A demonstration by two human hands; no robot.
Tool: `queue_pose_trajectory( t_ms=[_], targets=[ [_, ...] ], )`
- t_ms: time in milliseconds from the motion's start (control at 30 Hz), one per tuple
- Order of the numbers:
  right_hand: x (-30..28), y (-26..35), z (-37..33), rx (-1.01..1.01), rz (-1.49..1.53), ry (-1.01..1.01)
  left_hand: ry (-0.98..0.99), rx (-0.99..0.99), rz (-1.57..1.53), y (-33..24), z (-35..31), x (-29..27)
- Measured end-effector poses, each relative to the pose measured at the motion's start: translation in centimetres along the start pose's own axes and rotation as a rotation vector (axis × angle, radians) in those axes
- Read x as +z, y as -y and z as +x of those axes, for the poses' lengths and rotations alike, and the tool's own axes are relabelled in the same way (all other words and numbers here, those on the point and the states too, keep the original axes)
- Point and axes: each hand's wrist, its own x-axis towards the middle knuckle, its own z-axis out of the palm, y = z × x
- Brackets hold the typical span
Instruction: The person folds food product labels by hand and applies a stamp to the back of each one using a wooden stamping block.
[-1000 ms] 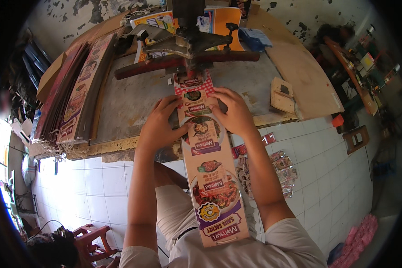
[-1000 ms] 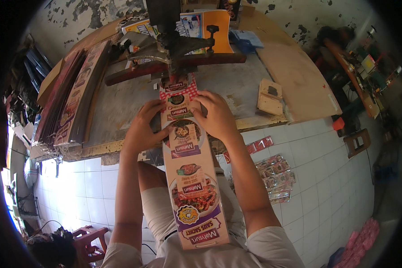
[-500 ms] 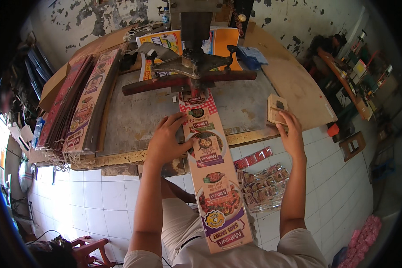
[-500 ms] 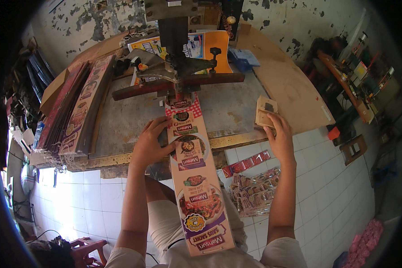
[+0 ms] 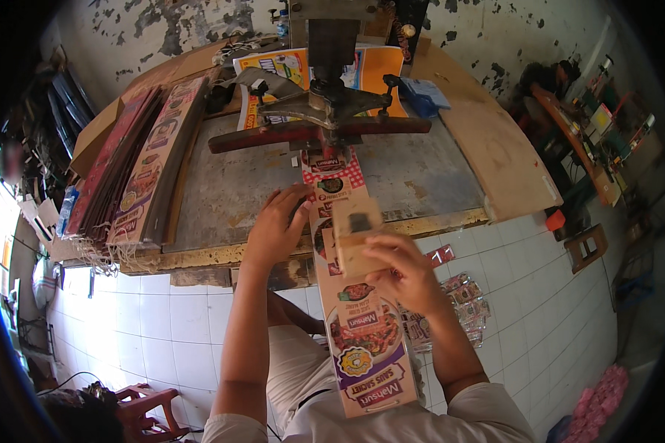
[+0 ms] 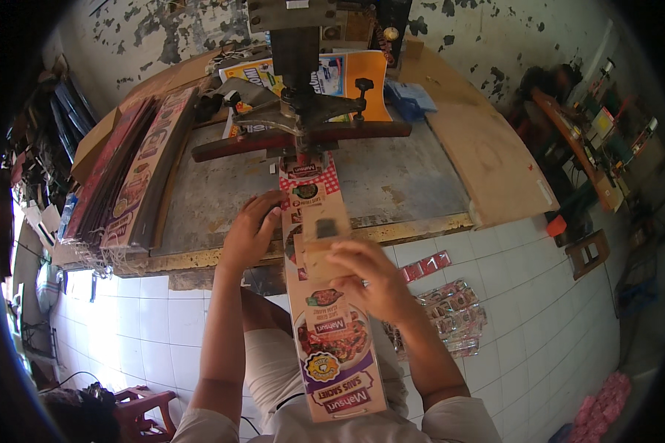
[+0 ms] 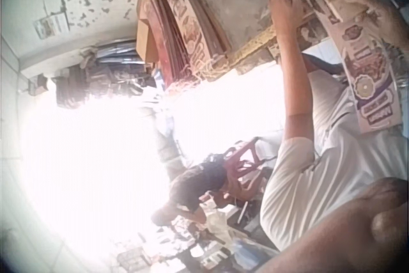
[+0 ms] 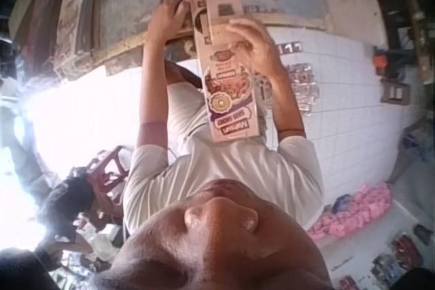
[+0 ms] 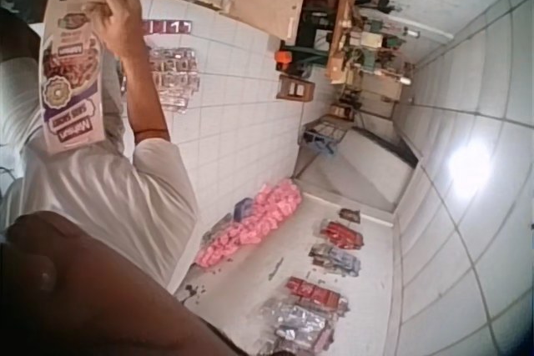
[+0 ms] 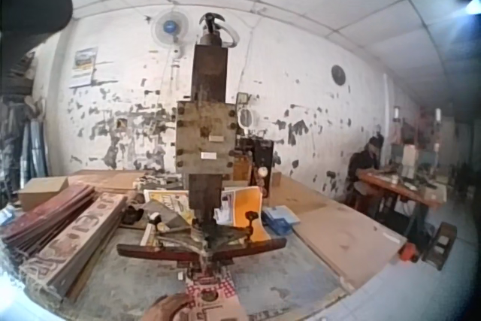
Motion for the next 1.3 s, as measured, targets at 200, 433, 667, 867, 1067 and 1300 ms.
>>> queue_pose_trajectory(
  t_ms=[200,433,667,867,1067,1300],
  targets=[
    [-0.1,0.7,-0.8,-0.018,-0.074,0.08,-0.004,-0.013,-0.02,-0.3,0.1,0.0],
    [-7.5,-7.0,-2.1,0.236,-0.503,-0.276,0.001,-0.025,0.013,-0.9,0.1,-0.1],
    [-10.8,-11.4,-2.6,0.369,-0.634,-0.135,-0.001,-0.037,0.024,-0.3,0.0,0.1],
    [-8.7,-11.2,-0.4,0.334,-0.758,-0.279,0.007,-0.029,0.032,-0.4,0.0,-0.1],
    [-8.1,-11.8,0.8,0.346,-0.722,-0.371,-0.003,-0.025,0.041,-0.1,-0.1,0.1],
    [-8.9,-11.6,1.2,0.393,-0.699,-0.329,-0.012,-0.007,0.032,-0.4,-0.1,0.2]
  ],
)
